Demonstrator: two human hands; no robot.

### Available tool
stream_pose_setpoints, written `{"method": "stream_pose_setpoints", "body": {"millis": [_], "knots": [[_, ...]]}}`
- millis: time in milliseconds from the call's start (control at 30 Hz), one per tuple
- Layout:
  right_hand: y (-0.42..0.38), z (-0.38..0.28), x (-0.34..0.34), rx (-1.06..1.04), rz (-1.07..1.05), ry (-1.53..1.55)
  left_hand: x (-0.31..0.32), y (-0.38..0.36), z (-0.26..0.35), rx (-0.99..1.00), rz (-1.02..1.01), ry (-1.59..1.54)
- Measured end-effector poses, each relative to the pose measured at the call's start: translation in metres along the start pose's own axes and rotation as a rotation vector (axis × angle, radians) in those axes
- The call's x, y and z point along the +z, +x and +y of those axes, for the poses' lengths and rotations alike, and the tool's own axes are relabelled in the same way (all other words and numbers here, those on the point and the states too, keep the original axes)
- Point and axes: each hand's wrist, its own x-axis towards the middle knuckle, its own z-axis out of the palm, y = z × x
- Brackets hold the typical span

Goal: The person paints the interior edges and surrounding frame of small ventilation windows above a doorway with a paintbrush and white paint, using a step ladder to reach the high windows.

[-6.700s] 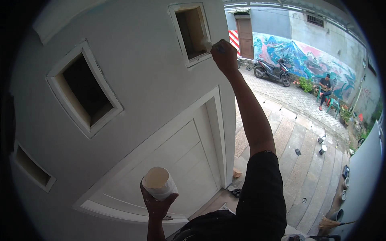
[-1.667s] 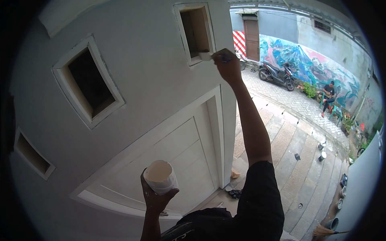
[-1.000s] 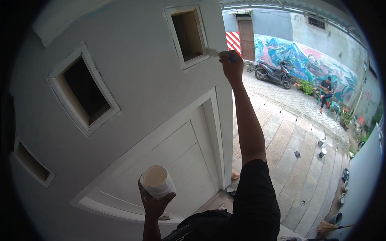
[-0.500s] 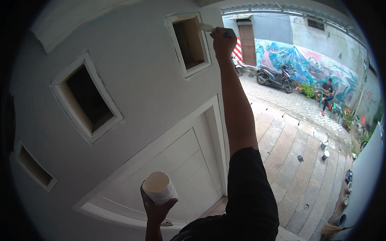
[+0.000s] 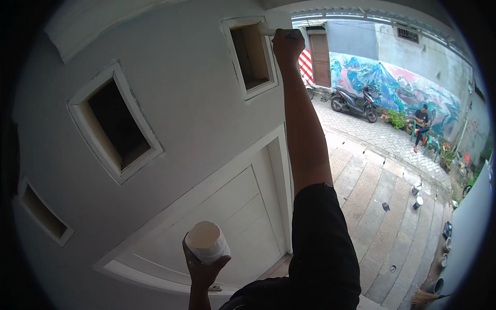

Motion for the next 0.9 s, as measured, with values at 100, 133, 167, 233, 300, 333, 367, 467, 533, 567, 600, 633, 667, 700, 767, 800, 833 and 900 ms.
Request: {"method": "stream_pose_setpoints", "body": {"millis": [100, 133, 167, 233, 300, 333, 367, 467, 533, 567, 600, 633, 667, 700, 767, 800, 833, 900], "knots": [[-0.007, -0.018, -0.020, -0.103, -0.039, -0.381, 0.001, -0.005, -0.002, 0.019, 0.000, 0.008], [-0.011, -0.030, -0.026, -0.067, -0.103, -0.539, -0.001, -0.006, -0.002, 0.015, 0.000, 0.004], [-0.010, -0.043, -0.029, -0.110, -0.124, -0.568, -0.002, -0.005, -0.001, 0.026, 0.001, 0.019], [0.005, -0.045, -0.018, -0.128, -0.098, -0.309, -0.001, -0.004, -0.001, 0.044, 0.001, 0.028], [0.008, -0.057, -0.002, -0.120, -0.072, 0.138, -0.001, -0.003, -0.002, 0.043, 0.004, -0.020], [0.016, -0.038, -0.001, -0.120, -0.070, 0.139, -0.001, -0.002, -0.001, 0.044, 0.004, -0.018], [0.023, -0.020, 0.002, -0.137, -0.091, -0.012, -0.001, -0.002, 0.001, 0.037, -0.009, -0.017], [0.008, -0.029, -0.007, 0.001, -0.101, -0.084, -0.003, -0.007, -0.001, 0.030, -0.021, -0.029], [0.005, -0.052, -0.014, -0.108, -0.202, -0.695, -0.005, -0.009, -0.004, 0.030, -0.013, -0.050], [0.007, -0.056, -0.012, -0.181, -0.191, -0.772, -0.007, -0.010, -0.006, 0.046, -0.002, -0.035], [0.013, -0.055, -0.006, -0.182, -0.193, -0.773, -0.008, -0.011, -0.007, 0.064, 0.009, -0.021], [0.019, -0.054, 0.000, -0.204, -0.116, -0.567, -0.008, -0.011, -0.006, 0.065, 0.009, -0.023], [0.024, -0.053, 0.005, -0.224, -0.040, -0.358, -0.008, -0.011, -0.005, 0.044, 0.012, -0.047], [0.021, -0.063, 0.011, -0.105, -0.077, -0.103, -0.009, -0.011, -0.004, 0.023, 0.015, -0.067], [0.030, -0.027, 0.013, -0.123, -0.069, -0.218, -0.010, -0.012, -0.003, 0.028, 0.014, -0.038], [0.033, -0.014, 0.015, -0.145, -0.063, -0.337, -0.011, -0.012, -0.002, 0.033, 0.011, -0.015], [0.017, -0.027, 0.009, -0.147, -0.078, -0.373, -0.013, -0.014, -0.002, 0.033, 0.012, -0.013], [0.002, -0.057, 0.002, -0.186, -0.116, -0.590, -0.013, -0.016, -0.004, 0.031, 0.026, -0.018]]}}
